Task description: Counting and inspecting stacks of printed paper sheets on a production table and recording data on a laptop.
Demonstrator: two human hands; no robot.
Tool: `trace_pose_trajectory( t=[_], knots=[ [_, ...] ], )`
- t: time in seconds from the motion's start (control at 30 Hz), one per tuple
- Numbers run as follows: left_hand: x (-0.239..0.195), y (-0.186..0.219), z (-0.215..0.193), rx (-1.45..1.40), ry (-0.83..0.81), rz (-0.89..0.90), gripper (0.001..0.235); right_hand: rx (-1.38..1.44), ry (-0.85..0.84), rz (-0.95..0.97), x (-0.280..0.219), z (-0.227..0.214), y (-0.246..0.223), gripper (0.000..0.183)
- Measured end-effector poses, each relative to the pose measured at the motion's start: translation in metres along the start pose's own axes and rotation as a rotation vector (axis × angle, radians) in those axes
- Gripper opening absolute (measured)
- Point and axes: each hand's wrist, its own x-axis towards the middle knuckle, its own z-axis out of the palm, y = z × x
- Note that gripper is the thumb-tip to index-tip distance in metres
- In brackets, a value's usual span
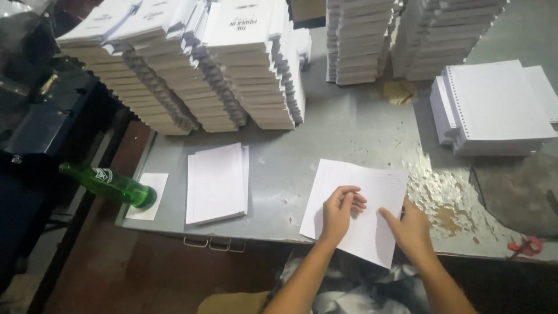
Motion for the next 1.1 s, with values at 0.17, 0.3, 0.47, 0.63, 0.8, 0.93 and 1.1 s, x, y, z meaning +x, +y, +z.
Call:
trace_pose_trajectory(
  t=[0.17, 0.3, 0.47, 0.63, 0.8, 0.93, 1.1],
  knots=[
    [-0.003, 0.006, 0.001, 0.006, -0.025, 0.015, 0.021, -0.115, 0.416, -0.333, -0.011, 0.016, 0.014, 0.035],
    [-0.002, 0.003, -0.001, -0.039, -0.024, -0.029, 0.022, 0.193, 0.296, -0.278, -0.035, -0.001, -0.040, 0.029],
    [0.002, -0.007, -0.007, -0.183, 0.027, -0.062, 0.022, 1.219, -0.030, 0.042, -0.017, 0.033, -0.018, 0.037],
    [0.002, -0.005, -0.008, -0.293, 0.088, -0.130, 0.025, 0.993, -0.011, -0.051, -0.005, 0.068, 0.009, 0.035],
    [0.002, 0.001, -0.012, -0.395, 0.168, -0.202, 0.029, 0.866, -0.137, -0.311, -0.027, 0.045, -0.066, 0.057],
    [0.003, -0.008, -0.023, -0.351, 0.111, -0.135, 0.045, 0.907, -0.277, -0.403, -0.017, 0.056, -0.055, 0.097],
    [-0.001, 0.001, -0.026, -0.290, 0.002, -0.076, 0.090, 0.867, -0.281, -0.406, -0.012, 0.063, -0.040, 0.117]
  ],
)
